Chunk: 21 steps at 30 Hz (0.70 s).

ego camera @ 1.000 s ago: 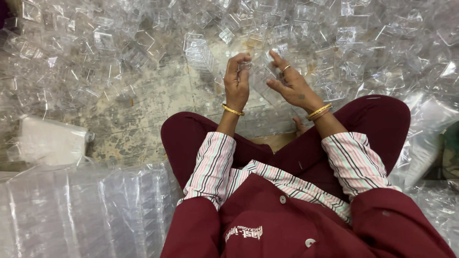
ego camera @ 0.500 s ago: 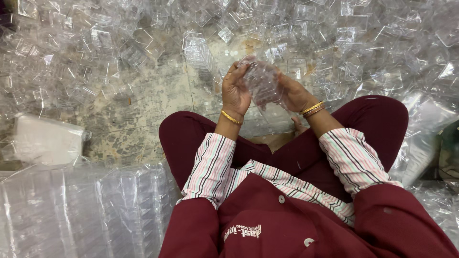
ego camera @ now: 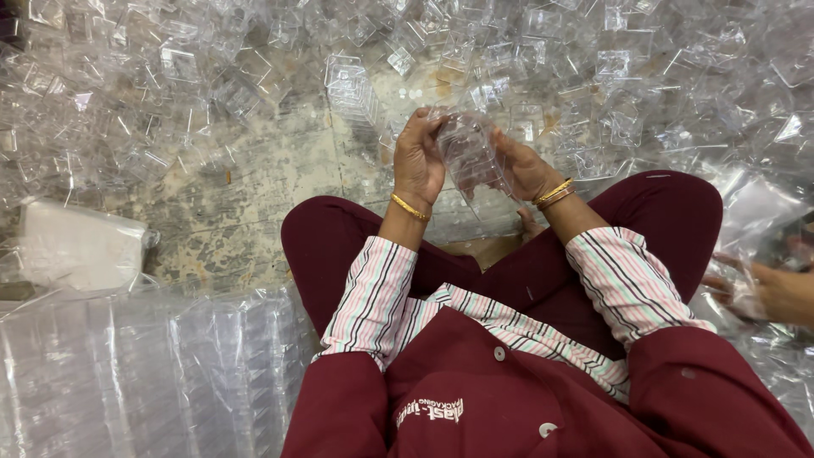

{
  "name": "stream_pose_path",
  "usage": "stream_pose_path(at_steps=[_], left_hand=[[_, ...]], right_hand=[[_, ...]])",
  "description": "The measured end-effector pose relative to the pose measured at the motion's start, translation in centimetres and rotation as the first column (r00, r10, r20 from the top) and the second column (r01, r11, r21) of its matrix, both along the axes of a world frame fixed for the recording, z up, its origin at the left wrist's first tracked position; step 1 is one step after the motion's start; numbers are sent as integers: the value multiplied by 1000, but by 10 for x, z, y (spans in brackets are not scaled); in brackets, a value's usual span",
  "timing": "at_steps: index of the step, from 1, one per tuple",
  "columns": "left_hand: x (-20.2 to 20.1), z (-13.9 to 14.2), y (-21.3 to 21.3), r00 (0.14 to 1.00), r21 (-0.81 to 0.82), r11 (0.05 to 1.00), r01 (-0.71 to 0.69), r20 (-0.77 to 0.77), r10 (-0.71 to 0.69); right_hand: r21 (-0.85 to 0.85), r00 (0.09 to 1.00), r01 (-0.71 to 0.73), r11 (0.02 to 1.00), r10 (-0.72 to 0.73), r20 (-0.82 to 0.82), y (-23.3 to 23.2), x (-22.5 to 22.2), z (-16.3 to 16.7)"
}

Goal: The person sits cross-legged on the floor and nests clear plastic containers one inside another by hand, pressing them together to form stacks. The person sets completed stacks aside and picks up more containers to continue nesting them.

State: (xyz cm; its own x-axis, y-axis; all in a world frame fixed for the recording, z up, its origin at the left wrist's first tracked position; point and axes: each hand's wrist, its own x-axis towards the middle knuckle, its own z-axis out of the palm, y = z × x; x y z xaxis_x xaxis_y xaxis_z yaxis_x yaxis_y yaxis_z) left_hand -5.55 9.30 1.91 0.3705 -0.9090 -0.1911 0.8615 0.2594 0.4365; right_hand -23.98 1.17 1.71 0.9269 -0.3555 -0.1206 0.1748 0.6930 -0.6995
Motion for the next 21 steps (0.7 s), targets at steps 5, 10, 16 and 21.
stream_pose_path(at_steps=[5, 10, 16, 21], left_hand=[[18, 4, -1, 403, 231, 936, -266, 908, -109], [24, -7, 7, -486, 195, 761, -619, 666, -566], [23, -27, 0, -445, 311, 742, -594, 641, -625], [26, -28, 2, -449, 276, 795, -539, 705, -549]], right_hand=[[6, 998, 52, 999, -52, 22, 1, 0, 16], [46, 979, 183, 982, -187, 78, -5, 0, 22], [-64, 952, 286, 956, -275, 134, -10, -1, 20], [-16, 915, 394, 919, -390, 106, -11, 1, 15]])
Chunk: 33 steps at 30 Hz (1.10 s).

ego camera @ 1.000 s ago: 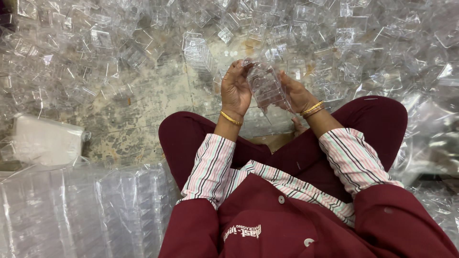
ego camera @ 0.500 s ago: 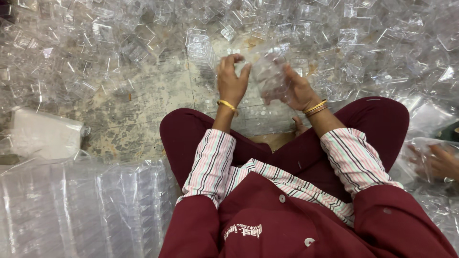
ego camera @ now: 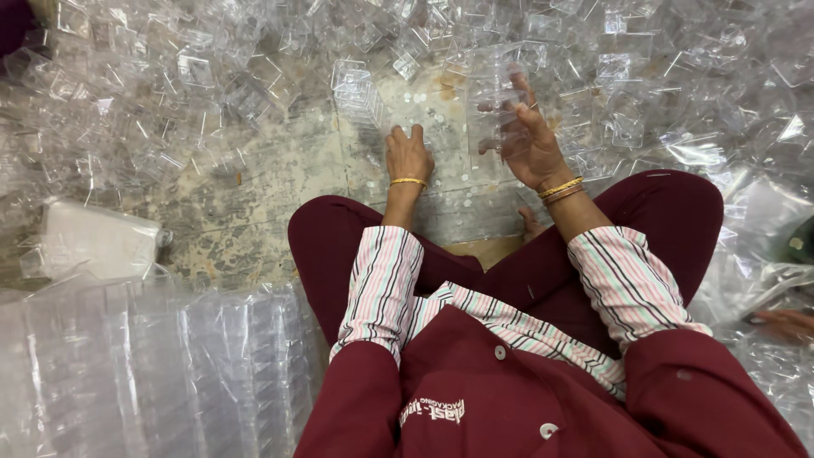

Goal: The person sits cross-legged on the floor and nests clear plastic containers one inside another by hand, pressing them together to form stacks. The person sets completed stacks aside and picks up more containers to continue nesting them.

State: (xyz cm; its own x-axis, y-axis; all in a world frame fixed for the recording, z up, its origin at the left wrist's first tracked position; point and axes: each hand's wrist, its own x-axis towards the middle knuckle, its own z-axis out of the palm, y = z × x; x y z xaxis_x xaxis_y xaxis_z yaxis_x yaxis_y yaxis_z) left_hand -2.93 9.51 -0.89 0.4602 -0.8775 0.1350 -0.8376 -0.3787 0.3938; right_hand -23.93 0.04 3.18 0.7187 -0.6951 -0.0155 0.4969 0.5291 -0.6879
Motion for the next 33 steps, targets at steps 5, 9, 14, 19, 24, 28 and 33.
stream_pose_path(at_steps=[5, 9, 14, 19, 24, 28, 33], left_hand=[[4, 17, -9, 924, -286, 941, -183, -377, 65], [33, 39, -5, 438, -549, 677, -491, -827, -354], [44, 36, 6, 468, -635, 681, -365, -757, -456], [16, 21, -2, 440, -597, 786, -161, -756, -484], [-6, 42, 2, 146, -673, 670, -313, -731, -666], [-33, 58, 3, 219, -711, 663, -236, -703, -676], [-53, 54, 2, 549, -711, 698, -87, -619, -562]], right_hand=[[68, 996, -54, 996, 49, 68, -2, -4, -2], [-172, 974, -145, 974, 110, -200, -5, -2, 2], [-531, 830, -387, 754, 34, -556, 7, 6, 9], [-513, 792, -374, 773, -21, -610, 16, 8, 10], [-644, 887, -294, 706, -49, -459, 16, 13, 5], [-85, 959, -241, 967, 225, -170, 15, 13, 3], [2, 954, -289, 957, 287, 83, 12, 3, -6]])
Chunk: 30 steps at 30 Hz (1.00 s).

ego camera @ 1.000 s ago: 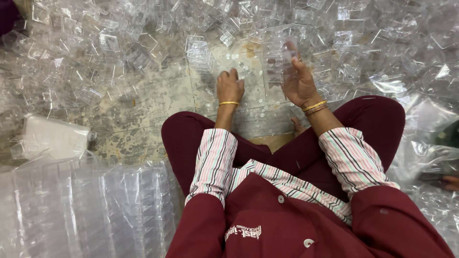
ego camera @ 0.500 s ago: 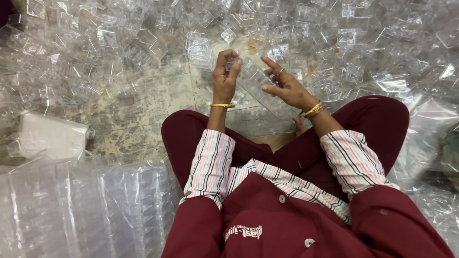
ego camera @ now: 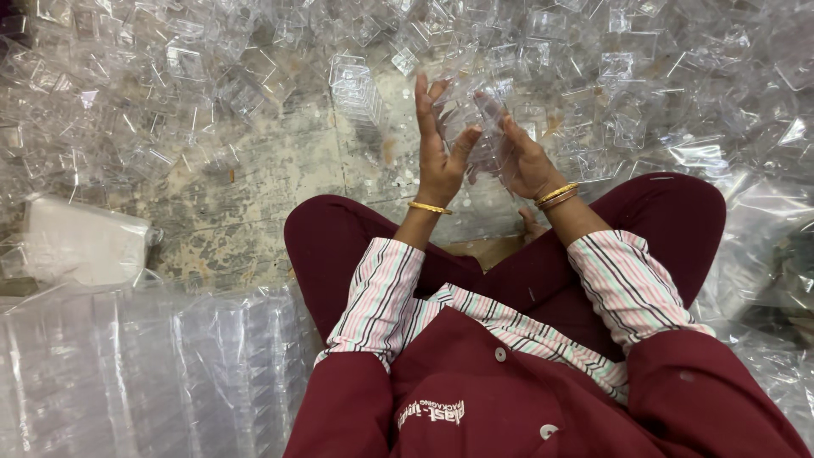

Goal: The person sits cross-legged on the floor and nests clear plastic containers one inside another by hand, pressing them together to form stacks. The person sets completed stacks aside and picks up more containers to continue nesting them.

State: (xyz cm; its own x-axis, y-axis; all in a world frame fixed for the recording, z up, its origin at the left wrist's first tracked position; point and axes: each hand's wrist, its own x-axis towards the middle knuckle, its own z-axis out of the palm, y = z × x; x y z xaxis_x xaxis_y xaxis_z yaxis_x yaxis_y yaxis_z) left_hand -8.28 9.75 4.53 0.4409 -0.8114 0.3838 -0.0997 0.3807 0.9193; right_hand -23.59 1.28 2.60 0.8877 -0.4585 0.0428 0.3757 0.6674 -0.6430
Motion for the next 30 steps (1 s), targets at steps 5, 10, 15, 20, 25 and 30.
stream_pose_path(at_steps=[5, 10, 15, 20, 25, 30], left_hand=[[-8, -5, -1, 935, 93, 989, 111, -348, -72], [-9, -7, -5, 835, 337, 878, 341, -538, -118], [12, -13, -5, 944, 194, 972, 135, -324, -66], [101, -6, -15, 832, 79, 828, -554, 88, 548], [154, -9, -36, 722, 41, 734, -678, 224, 655], [146, -22, -41, 701, 181, 692, -699, 366, 612]], right_hand=[[-560, 898, 269, 784, -415, -150, -7, 2, -13], [-799, 823, 310, 515, -566, -46, -1, 6, -8], [-892, 753, 245, 379, -654, -70, 3, 6, 11], [-908, 773, 238, 346, -633, -39, 6, 10, 24], [-933, 775, 185, 309, -630, -55, 8, 13, 28], [-937, 768, 185, 296, -639, -50, 7, 11, 28]])
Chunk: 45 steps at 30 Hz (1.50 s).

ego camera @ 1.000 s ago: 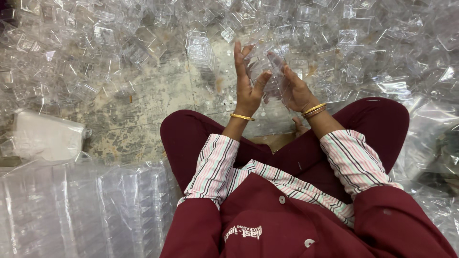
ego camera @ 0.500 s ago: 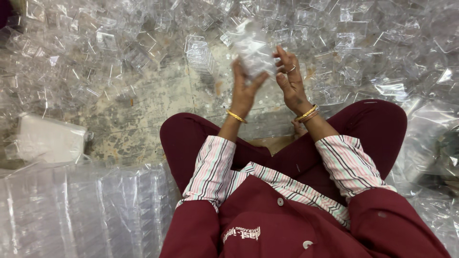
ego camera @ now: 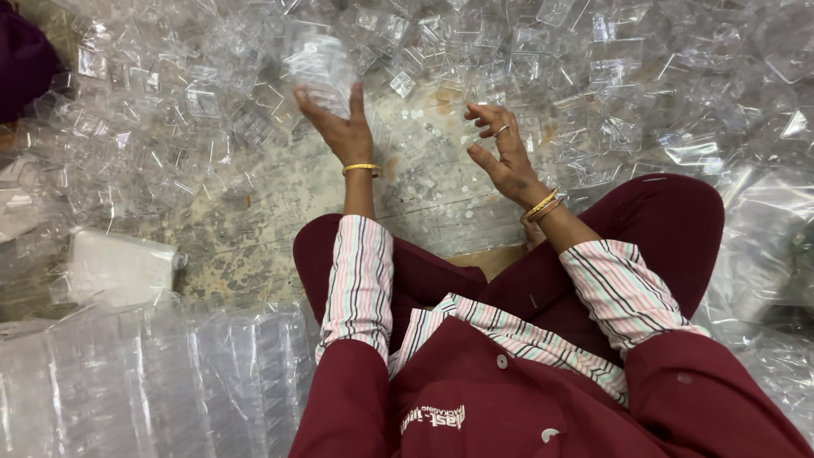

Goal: The person sits cross-legged on the floor and nests clear plastic containers one inside another by hand, pressing them together to form stacks. The person sets completed stacks aside and picks up more containers to continue nesting them.

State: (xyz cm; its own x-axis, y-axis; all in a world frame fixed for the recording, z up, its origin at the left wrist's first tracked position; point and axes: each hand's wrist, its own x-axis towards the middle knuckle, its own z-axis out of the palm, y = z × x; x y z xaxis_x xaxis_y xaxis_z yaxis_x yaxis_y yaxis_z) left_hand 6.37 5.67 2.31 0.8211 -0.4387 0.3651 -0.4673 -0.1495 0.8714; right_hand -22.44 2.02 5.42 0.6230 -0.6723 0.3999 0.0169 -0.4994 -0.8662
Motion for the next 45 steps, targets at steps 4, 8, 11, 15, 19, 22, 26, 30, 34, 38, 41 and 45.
stream_pose_path(at_steps=[4, 8, 11, 15, 19, 22, 26, 30, 34, 38, 41, 45], left_hand=[[-4, -4, 3, 1000, 9, 1000, -3, 21, 3], [-8, -6, 9, 998, -30, 999, -18, 57, 20], [-13, -8, 14, 999, -50, 998, -37, -15, 36], [-21, -10, 18, 995, -17, 999, -42, -92, 41], [-23, -8, 21, 999, 27, 999, -40, -27, 40], [-25, -5, 24, 999, 83, 996, -41, -25, 44], [-28, 1, 28, 996, 77, 996, -37, -76, 43], [-30, 8, 32, 999, 110, 994, -22, -28, 25], [-31, 14, 36, 999, 125, 992, -24, -32, 28], [-32, 6, 40, 930, 332, 927, -175, -253, 266], [-40, -8, 43, 859, 286, 921, -264, -365, 359], [-59, -16, 53, 836, 143, 931, -336, -411, 365]], right_hand=[[-26, 1000, 2, 1000, -2, -27, 0, 1, 0], [-29, 1000, -3, 1000, 2, -18, 0, 1, 1], [-18, 1000, -1, 1000, 1, -18, 0, 0, 0], [-24, 999, 6, 1000, -8, -53, 0, -2, -3], [-35, 999, 3, 999, -5, -52, 1, -5, -5], [-35, 998, 6, 999, -8, -63, 1, -7, -6], [-30, 997, 6, 1000, -8, -71, 1, -9, -8], [-36, 997, 11, 999, -14, -74, 2, -11, -8], [-63, 995, 47, 997, -52, -79, 5, -17, 5], [-186, 985, 159, 970, -169, -40, 13, -34, 32], [-179, 954, 299, 937, -294, 55, 32, -67, 55], [-89, 800, 596, 798, -600, -12, 78, -135, 73]])
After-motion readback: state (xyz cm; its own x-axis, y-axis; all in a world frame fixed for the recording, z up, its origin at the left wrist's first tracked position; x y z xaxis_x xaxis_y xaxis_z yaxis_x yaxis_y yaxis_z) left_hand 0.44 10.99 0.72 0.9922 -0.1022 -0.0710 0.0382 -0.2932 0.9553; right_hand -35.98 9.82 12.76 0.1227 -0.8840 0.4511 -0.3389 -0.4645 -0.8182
